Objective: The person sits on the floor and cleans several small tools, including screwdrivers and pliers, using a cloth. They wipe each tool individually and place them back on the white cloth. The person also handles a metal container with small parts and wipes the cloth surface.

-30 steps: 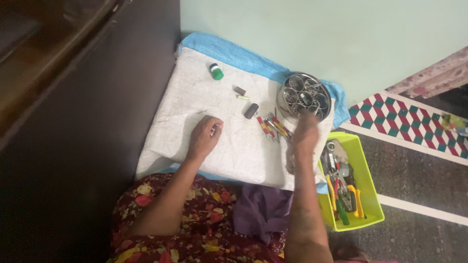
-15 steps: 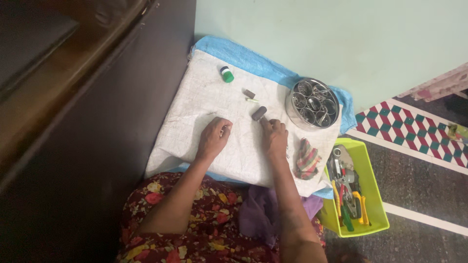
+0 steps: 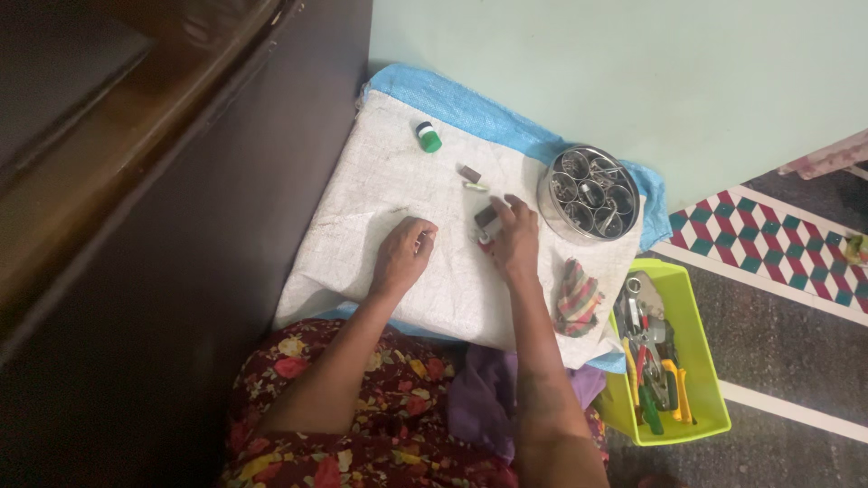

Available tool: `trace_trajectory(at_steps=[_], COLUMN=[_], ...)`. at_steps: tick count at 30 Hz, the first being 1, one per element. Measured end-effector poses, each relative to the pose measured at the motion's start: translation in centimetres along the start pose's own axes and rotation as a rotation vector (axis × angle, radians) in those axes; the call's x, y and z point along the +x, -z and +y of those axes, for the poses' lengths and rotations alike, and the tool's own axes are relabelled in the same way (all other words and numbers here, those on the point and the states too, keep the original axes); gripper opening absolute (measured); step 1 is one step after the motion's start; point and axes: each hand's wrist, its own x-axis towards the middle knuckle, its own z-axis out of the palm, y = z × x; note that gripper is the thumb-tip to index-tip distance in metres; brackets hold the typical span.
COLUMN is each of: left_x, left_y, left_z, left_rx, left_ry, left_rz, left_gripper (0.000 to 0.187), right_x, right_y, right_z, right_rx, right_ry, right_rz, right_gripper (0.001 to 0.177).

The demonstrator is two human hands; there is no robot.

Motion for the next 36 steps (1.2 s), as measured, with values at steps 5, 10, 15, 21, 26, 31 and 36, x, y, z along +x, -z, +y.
trace_trajectory(at_steps=[5, 10, 15, 21, 26, 31, 36], left_x=[0.0, 0.1, -0.3, -0.2, 0.0, 0.1, 0.3], left_y=[-0.1, -0.2, -0.2, -0.9, -0.9, -0.1, 0.7], left_z=[-0.1, 0.1, -0.1, -0.7, -0.1, 1.5, 3.1], left_rx=[-0.003, -0.072, -0.064, 0.149, 0.199, 0.245, 0.216], left_ry=[0.024, 0.067, -0.036, -0.115, -0.107, -0.135, -0.197], left_rz=[-0.004, 0.032, 0.049, 0.029, 0.063, 0.024, 0.059], left_gripper=[0.012, 0.021, 0.047, 0.077, 0.059, 0.046, 0.047], right_x=[1.3, 1.1, 0.9, 6.0, 12.3, 14.8, 16.9], right_y=[-0.4, -1.6, -3.0, -4.1, -10.1, -13.6, -14.5], right_z=[0.2, -1.0, -4.8, -4.6, -4.5, -4.4, -4.6], right_rx=[-0.092, -0.177, -0.153, -0.070, -0.036, -0.281, -0.363], right_ry=[-0.011, -0.010, 0.043, 0.160, 0.209, 0.098, 0.075], right_rz=[-0.147, -0.100, -0.309, -0.271, -0.347, -0.298, -0.219], right_gripper=[0.043, 0.044, 0.026, 0.052, 0.079, 0.049, 0.042])
